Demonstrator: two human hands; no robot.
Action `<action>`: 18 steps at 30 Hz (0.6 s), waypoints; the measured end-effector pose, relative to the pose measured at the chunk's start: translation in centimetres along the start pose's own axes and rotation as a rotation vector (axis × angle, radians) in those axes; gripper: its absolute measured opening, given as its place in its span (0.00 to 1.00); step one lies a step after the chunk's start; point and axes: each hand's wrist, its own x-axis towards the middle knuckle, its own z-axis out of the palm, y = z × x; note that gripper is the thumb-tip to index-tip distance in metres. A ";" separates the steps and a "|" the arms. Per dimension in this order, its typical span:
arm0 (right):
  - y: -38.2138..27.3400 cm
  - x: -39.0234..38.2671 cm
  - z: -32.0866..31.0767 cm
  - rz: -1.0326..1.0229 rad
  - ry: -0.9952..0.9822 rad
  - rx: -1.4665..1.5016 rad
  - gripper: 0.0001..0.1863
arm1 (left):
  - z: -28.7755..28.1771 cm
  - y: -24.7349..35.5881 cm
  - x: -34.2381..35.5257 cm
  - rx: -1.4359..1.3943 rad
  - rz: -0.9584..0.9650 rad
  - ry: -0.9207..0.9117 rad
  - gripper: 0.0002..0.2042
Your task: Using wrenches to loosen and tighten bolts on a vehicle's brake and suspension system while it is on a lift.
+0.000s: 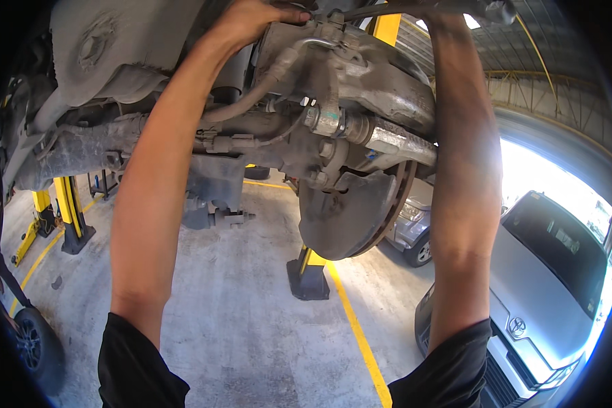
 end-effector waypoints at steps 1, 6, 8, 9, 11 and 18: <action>0.0 -0.1 -0.1 0.001 0.002 0.000 0.10 | -0.1 0.1 0.0 0.020 0.014 -0.008 0.18; -1.8 -1.3 -1.0 0.047 -0.168 -0.164 0.08 | 0.6 2.3 -0.4 -0.023 -0.019 -0.060 0.18; 0.0 0.3 1.7 -0.017 -0.045 -0.045 0.07 | -0.4 0.9 -0.7 -0.012 -0.060 -0.042 0.18; 0.0 0.9 1.7 -0.017 -0.046 -0.048 0.07 | -0.4 0.4 -0.5 -0.013 -0.021 -0.009 0.18; 0.1 2.3 1.8 -0.122 0.125 -0.032 0.07 | -0.6 -0.5 0.0 -0.015 0.020 0.025 0.19; 3.3 3.2 -1.2 -0.120 0.259 -0.138 0.12 | -0.6 0.4 0.5 0.224 -0.047 0.074 0.25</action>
